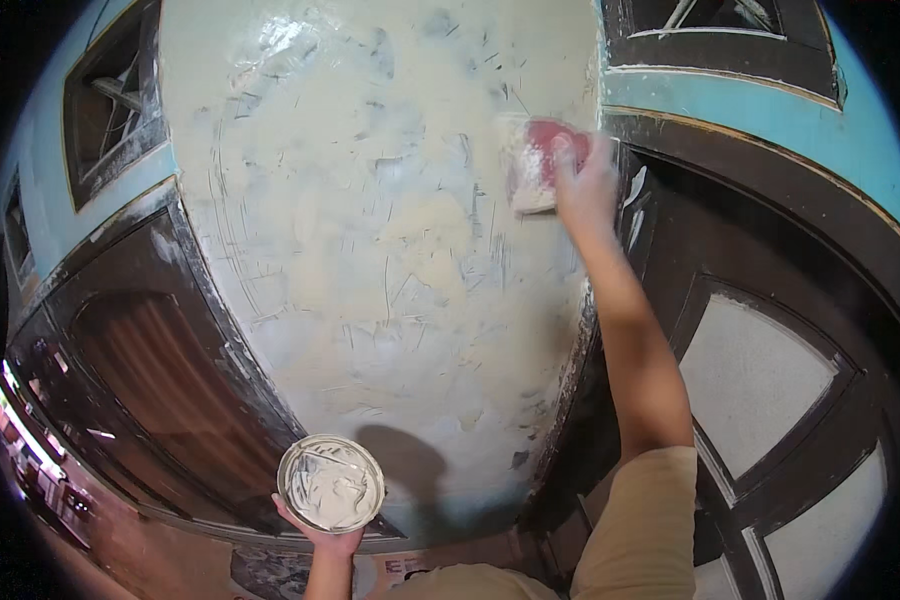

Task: The person applies putty to a wall using a putty spreader to patch or smooth the surface.

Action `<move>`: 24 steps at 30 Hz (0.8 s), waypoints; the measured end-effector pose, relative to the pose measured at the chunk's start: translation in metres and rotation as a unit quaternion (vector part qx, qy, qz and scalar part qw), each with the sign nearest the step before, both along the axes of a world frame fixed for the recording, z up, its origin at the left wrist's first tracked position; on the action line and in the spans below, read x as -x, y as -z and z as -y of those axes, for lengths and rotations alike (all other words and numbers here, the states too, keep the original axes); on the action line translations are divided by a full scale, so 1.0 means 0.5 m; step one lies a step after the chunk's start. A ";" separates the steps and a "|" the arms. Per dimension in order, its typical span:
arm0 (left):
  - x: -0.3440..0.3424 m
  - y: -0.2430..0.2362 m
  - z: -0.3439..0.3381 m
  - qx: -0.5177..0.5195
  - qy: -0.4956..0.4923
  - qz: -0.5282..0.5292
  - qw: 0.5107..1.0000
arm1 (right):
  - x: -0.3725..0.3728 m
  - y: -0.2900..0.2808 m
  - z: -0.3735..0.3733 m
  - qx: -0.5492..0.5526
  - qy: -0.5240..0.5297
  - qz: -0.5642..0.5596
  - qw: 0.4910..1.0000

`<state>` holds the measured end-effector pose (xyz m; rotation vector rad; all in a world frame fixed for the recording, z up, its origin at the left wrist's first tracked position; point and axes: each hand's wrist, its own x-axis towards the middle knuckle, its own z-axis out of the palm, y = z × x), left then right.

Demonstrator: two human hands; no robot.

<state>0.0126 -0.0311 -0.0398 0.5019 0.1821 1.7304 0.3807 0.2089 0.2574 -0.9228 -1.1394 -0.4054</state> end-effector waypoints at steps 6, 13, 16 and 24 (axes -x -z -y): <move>-0.023 0.008 0.010 0.050 -0.008 -0.003 0.999 | 0.003 0.061 0.025 0.109 0.050 -0.005 0.993; -0.045 0.024 0.012 0.066 0.001 -0.025 0.997 | 0.008 0.129 -0.008 0.073 0.033 0.044 0.996; -0.063 0.028 0.028 0.061 -0.019 -0.026 0.998 | -0.017 0.120 0.016 0.062 -0.016 -0.105 0.992; -0.082 0.019 0.033 0.060 0.004 0.018 0.998 | -0.031 0.123 0.029 0.111 0.069 -0.040 0.991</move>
